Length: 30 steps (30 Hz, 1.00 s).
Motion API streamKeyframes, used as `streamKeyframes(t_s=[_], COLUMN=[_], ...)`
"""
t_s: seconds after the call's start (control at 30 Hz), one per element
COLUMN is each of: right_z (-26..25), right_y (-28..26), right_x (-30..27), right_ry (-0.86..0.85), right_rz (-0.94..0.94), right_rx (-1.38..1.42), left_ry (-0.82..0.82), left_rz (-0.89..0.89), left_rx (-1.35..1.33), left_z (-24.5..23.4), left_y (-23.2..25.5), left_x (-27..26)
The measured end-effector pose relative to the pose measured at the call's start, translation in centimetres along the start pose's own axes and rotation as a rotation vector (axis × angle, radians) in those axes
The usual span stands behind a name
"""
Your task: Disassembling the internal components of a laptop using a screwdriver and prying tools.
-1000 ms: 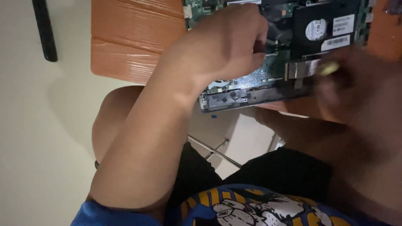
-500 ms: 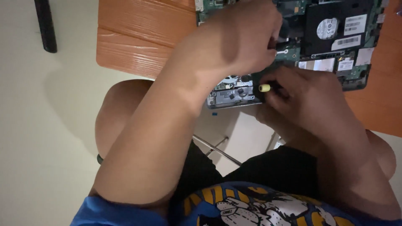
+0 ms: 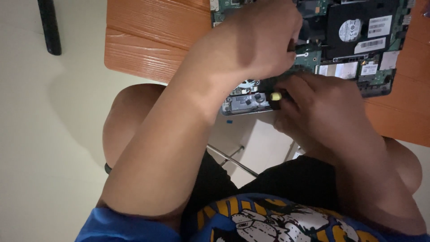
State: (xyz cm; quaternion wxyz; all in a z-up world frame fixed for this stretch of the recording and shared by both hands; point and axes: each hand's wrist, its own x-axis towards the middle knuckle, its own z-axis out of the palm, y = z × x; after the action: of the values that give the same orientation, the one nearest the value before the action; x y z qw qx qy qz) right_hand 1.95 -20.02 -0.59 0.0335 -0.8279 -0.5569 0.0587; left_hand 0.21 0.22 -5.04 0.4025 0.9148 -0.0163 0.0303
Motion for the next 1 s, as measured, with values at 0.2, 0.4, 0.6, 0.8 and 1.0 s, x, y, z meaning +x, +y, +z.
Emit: streamKeyframes(t_s=[0.2, 0.4, 0.6, 0.8, 1.0], right_z=[-1.1, -1.7, -1.4, -2.4, -0.6], right_y=[-0.8, -1.8, -1.3, -1.8, 0.7], right_x=[0.4, 0.8, 0.7, 1.2, 0.5], right_ry=[-0.039, -0.047, -0.011, -0.007, -0.058], right_rz=[-0.018, 0.010, -0.046, -0.012, 0.138], right_rx=[-0.012, 0.072, 0.050, 0.187, 0.426], left_ry=[-0.010, -0.009, 0.004, -0.023, -0.077], left_rz=[0.012, -0.010, 0.019, 0.019, -0.015], left_rx=[0.007, 0.064, 0.046, 0.033, 0.028], left_z=[0.2, 0.8, 1.2, 0.9, 0.1], left_y=[-0.1, -0.5, -0.7, -0.6, -0.2], left_x=[0.1, 0.3, 0.6, 0.5, 0.1])
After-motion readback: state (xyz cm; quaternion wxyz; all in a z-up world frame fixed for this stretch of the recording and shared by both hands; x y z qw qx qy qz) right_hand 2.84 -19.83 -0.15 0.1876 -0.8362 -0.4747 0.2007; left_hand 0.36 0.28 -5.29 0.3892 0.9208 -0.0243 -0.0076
